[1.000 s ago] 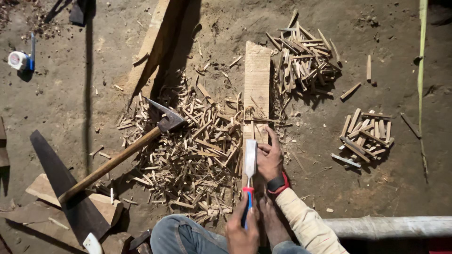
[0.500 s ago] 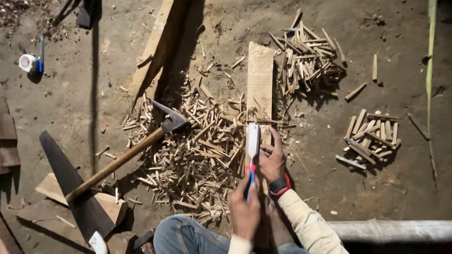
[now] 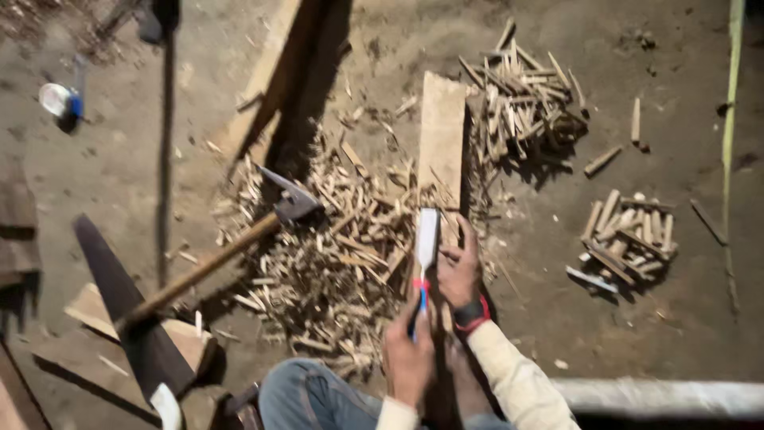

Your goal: The person uses a chisel to carve a rectangular wooden plank, repeatedly removing thin shavings and occasionally clearing debris from the surface. The task continues with consistent hand movements and tool handling.

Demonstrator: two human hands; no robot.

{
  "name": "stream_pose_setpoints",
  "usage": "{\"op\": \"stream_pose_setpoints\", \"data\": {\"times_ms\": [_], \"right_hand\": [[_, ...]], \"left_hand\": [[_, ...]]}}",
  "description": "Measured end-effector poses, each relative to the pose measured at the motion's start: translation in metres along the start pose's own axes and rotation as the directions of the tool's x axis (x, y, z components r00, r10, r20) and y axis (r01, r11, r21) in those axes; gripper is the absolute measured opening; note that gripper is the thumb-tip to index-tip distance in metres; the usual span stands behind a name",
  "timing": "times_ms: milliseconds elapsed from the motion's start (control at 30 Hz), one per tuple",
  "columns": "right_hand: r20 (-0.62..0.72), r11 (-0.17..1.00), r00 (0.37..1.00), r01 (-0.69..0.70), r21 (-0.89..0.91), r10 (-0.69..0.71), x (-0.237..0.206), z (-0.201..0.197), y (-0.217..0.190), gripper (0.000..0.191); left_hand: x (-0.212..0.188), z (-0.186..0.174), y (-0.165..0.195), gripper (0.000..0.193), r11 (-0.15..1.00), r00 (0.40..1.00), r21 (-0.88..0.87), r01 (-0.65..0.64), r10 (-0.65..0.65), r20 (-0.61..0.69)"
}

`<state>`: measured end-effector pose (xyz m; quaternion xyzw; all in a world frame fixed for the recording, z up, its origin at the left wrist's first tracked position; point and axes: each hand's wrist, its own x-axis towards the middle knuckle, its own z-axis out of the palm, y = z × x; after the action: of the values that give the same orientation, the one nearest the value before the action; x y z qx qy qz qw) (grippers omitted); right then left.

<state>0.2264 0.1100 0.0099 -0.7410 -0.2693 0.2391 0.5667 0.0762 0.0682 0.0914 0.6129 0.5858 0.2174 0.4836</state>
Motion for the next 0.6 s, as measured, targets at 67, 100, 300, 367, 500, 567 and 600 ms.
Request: {"op": "stream_pose_setpoints", "data": {"times_ms": [67, 100, 300, 367, 500, 567, 600], "right_hand": [[0.018, 0.996, 0.999, -0.040, 0.082, 0.039, 0.001, 0.000, 0.000, 0.082], [0.042, 0.991, 0.997, -0.072, 0.115, 0.067, 0.001, 0.001, 0.000, 0.083], [0.034, 0.997, 0.998, -0.060, 0.040, 0.059, -0.002, 0.002, 0.008, 0.084], [0.008, 0.999, 1.000, -0.002, 0.034, 0.002, -0.006, 0.006, 0.011, 0.081], [0.027, 0.993, 0.998, 0.051, 0.103, -0.054, -0.002, 0.006, 0.014, 0.080], [0.039, 0.994, 0.997, -0.066, 0.088, 0.063, -0.003, 0.004, 0.014, 0.079], [0.045, 0.988, 0.992, -0.119, 0.097, 0.115, -0.003, 0.006, 0.013, 0.078]], "left_hand": [[-0.007, -0.005, -0.002, 0.041, 0.989, 0.994, -0.100, -0.107, 0.103, -0.037], [-0.017, -0.009, -0.003, 0.040, 0.978, 0.989, -0.149, -0.143, 0.136, -0.060], [-0.022, -0.012, -0.008, 0.042, 0.997, 0.999, -0.068, 0.032, -0.032, 0.003], [-0.025, -0.011, -0.010, 0.040, 0.990, 0.999, -0.129, -0.049, 0.048, -0.013], [-0.025, -0.006, -0.016, 0.041, 0.997, 1.000, -0.079, 0.026, -0.026, 0.004], [-0.030, -0.007, -0.017, 0.039, 0.996, 0.998, -0.057, 0.066, -0.067, -0.004], [-0.030, -0.009, -0.017, 0.038, 0.997, 0.997, -0.037, 0.075, -0.075, -0.017]]}}
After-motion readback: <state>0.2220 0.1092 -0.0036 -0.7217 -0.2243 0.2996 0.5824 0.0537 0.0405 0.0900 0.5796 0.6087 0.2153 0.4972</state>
